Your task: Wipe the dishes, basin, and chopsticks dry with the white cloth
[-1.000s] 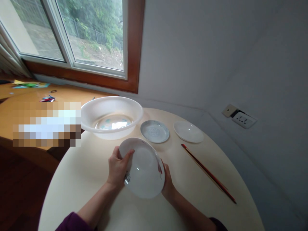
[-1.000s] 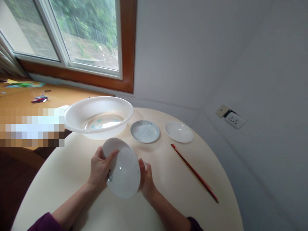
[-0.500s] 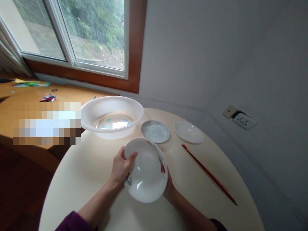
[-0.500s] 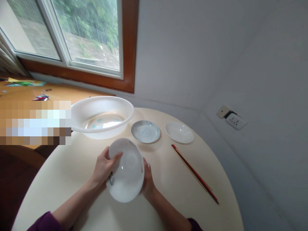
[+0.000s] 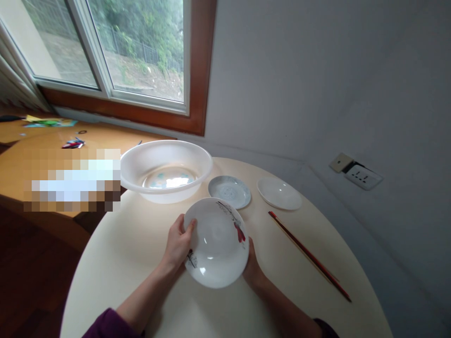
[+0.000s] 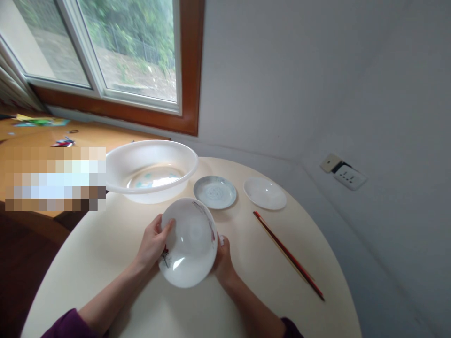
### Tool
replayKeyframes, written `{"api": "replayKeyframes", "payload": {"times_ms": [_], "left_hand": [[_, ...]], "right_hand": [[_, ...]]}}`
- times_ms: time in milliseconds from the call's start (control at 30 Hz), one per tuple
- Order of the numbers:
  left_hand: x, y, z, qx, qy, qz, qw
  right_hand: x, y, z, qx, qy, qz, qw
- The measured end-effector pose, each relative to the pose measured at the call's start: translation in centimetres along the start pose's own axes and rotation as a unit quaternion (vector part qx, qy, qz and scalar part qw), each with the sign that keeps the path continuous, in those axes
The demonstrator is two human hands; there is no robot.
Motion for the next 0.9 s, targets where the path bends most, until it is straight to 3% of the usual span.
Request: {"api": "replayKeyframes", "payload": {"times_ms": [267, 500, 667, 900], "left_hand": [[0.1, -0.5, 0.3, 0.049, 0.002, -0.067, 0.997], [0.2, -1.1, 0.8, 0.071, 0.009, -0.102, 0.992], [0.4, -1.2, 0.9, 0.069, 0.019, -0.094, 0.993], [0.1, -0.3, 0.5, 0.069, 0.027, -0.094, 0.993]], "right_hand": [[0.1, 0.0, 0.5, -0.013, 0.071, -0.023, 0.997], [0.6, -1.2, 0.5, 0.100, 0.022, -0.040, 0.994], [1.6, -1.2, -0.1, 0.070, -0.029, -0.023, 0.997], [0.5, -2.7, -0.8, 0.072, -0.072, -0.145, 0.984]]}}
Point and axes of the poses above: each hand's wrist, its own z-axis towards the middle knuckle, its own x-axis out of the back of the hand, y = z × x, the point moved 1 cm from there along z, towards the middle knuckle, and after that the axes turned 11 degrees about -y, right-handed, at the moved point
